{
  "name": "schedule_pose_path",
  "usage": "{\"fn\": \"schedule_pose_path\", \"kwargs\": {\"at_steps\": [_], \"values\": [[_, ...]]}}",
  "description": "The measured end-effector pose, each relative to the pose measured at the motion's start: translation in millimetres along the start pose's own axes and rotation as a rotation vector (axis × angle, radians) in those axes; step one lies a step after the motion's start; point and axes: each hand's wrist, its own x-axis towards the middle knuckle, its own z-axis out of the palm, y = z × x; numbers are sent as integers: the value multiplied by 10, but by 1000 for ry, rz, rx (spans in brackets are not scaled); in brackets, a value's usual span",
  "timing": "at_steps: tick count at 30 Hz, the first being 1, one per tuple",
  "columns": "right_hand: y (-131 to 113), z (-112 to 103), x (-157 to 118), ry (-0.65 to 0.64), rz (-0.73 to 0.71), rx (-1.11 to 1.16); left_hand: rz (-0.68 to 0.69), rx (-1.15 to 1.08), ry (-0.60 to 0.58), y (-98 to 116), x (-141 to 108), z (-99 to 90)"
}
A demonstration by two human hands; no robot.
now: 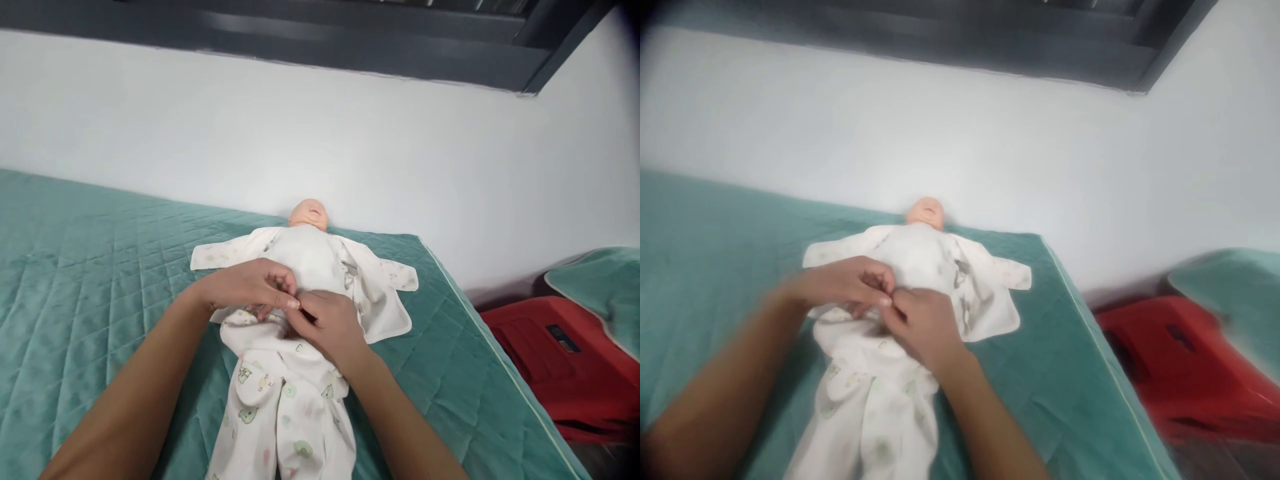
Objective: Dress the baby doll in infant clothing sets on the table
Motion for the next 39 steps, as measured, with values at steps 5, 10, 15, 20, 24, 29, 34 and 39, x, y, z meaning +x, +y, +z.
{"fn": "schedule_pose_path", "kwargs": {"at_steps": [5, 10, 15, 20, 24, 29, 34, 39], "values": [[-47, -13, 36, -51, 54, 34, 0, 105, 102, -193, -57, 49], [-129, -108, 59, -253, 65, 123, -30, 128, 49, -224, -110, -13], [-65, -166, 29, -341, 283, 535, 47, 192, -15, -206, -133, -28], [71, -221, 19, -348, 354, 920, 96, 316, -49, -182, -110, 26], [89, -221, 27, -347, 369, 939, 115, 347, -52, -211, -89, 49], [85, -227, 33, -351, 378, 967, 125, 219, 35, -261, -56, 43], [170, -347, 1, -389, 377, 1110, 143, 63, 333, -358, 0, 42], [296, -457, -83, -274, 472, 1152, 141, -49, 565, -474, 14, -31]]}}
